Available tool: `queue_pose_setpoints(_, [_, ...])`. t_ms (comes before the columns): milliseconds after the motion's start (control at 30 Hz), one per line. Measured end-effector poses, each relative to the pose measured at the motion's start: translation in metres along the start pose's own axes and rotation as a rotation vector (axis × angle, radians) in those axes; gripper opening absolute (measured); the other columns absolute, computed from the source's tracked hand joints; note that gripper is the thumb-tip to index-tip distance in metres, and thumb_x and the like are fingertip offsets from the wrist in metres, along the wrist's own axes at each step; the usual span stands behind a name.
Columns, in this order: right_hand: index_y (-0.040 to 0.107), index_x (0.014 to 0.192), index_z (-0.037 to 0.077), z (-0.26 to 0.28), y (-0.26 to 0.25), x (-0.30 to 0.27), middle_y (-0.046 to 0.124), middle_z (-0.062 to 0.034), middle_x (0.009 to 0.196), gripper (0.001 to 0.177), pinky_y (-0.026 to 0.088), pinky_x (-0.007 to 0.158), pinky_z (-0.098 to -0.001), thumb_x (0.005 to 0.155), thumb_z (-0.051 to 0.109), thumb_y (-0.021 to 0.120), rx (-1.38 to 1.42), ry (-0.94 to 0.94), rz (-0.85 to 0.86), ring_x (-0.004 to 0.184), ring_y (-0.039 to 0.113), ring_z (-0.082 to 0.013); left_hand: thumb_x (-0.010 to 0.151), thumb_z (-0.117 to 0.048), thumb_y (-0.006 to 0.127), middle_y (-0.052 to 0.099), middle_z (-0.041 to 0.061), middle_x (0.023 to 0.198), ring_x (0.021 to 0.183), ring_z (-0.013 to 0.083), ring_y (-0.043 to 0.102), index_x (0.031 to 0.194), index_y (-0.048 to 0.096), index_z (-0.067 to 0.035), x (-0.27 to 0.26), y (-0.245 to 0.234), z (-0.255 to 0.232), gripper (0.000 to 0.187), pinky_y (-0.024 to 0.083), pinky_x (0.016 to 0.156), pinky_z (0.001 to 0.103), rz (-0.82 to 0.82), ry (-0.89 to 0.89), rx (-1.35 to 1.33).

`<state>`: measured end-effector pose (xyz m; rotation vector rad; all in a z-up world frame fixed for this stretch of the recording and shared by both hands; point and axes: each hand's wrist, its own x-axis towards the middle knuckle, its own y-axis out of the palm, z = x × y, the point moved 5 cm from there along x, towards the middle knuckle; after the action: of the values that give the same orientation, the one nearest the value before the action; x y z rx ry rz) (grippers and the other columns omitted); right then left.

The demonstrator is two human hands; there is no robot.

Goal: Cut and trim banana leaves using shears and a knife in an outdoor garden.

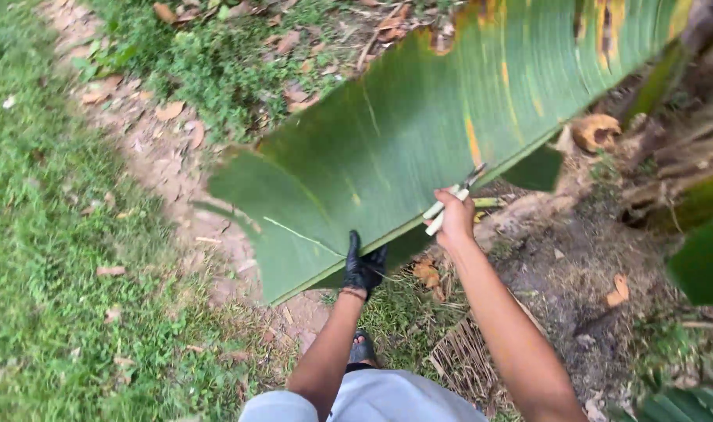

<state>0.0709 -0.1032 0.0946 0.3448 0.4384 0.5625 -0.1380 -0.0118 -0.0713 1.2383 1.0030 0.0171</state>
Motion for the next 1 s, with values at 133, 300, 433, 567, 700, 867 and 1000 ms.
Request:
queue_pose_setpoints(133, [0.059,0.102,0.015,-0.049,0.032,0.006,0.058,-0.0055,0.097,0.015,0.057,0.065,-0.0587,0.089,0.018,0.066,0.008,0.118,-0.015,0.086,0.063,-0.0276,0.073,-0.031,0.091,0.07,0.011,0.112,0.105,0.0285,0.065,0.112,0.068,-0.015,0.044,-0.033,-0.057,0.048,0.057,0.096,0.04,-0.149,0.052,0.036])
queue_pose_setpoints(300, [0.055,0.114,0.012,-0.139,0.052,0.01,0.058,-0.0132,0.107,0.027,0.057,0.083,-0.0689,0.089,0.019,0.063,0.158,0.368,0.026,0.1,0.064,-0.0346,0.082,-0.017,0.077,0.076,0.006,0.088,0.076,0.0251,0.073,0.098,0.071,-0.014,0.035,-0.063,-0.145,0.017,0.062,0.07,0.034,-0.132,0.111,0.073])
queue_pose_setpoints(433, [0.054,0.116,0.01,-0.157,0.074,0.014,0.059,-0.017,0.113,0.031,0.05,0.096,-0.0732,0.089,0.02,0.065,0.078,0.495,-0.109,0.108,0.063,-0.0403,0.082,-0.03,0.083,0.069,-0.002,0.065,0.039,0.0096,0.049,0.083,0.069,-0.021,0.01,-0.083,-0.2,0.017,0.035,0.032,0.023,-0.017,0.045,0.275])
queue_pose_setpoints(567, [0.053,0.116,0.009,-0.195,0.081,0.041,0.051,-0.0204,0.125,0.034,0.033,0.102,-0.0848,0.088,0.025,0.063,0.131,0.631,-0.116,0.125,0.048,-0.0511,0.087,-0.024,0.089,0.063,-0.005,0.064,0.041,0.0068,0.048,0.08,0.065,-0.024,0.023,-0.114,-0.259,0.024,0.035,0.036,0.021,-0.044,0.157,0.254])
queue_pose_setpoints(700, [0.052,0.111,0.007,-0.205,0.104,0.072,0.046,-0.0225,0.126,0.03,0.024,0.099,-0.0926,0.087,0.022,0.061,0.291,0.661,-0.092,0.131,0.041,-0.06,0.087,-0.024,0.083,0.075,-0.001,0.099,0.079,0.012,0.069,0.1,0.07,-0.017,0.021,-0.057,-0.285,0.019,0.055,0.065,0.026,0.005,0.292,0.289])
queue_pose_setpoints(867, [0.055,0.107,0.006,-0.183,0.128,0.125,0.052,-0.0243,0.12,0.026,0.026,0.095,-0.093,0.085,0.02,0.056,0.393,0.565,-0.092,0.123,0.049,-0.0609,0.082,-0.045,0.079,0.077,0.002,0.106,0.098,0.0222,0.071,0.11,0.073,-0.017,0.073,0.018,-0.281,0.04,0.051,0.065,0.032,-0.174,0.241,0.431])
queue_pose_setpoints(1000, [0.054,0.108,0.007,-0.158,0.134,0.189,0.053,-0.0226,0.118,0.026,0.03,0.097,-0.0909,0.084,0.017,0.053,0.453,0.482,-0.062,0.12,0.053,-0.0572,0.082,-0.041,0.079,0.074,0.006,0.109,0.101,0.0288,0.07,0.112,0.07,-0.018,0.153,0.098,-0.251,0.039,0.061,0.086,0.04,-0.221,0.141,0.445])
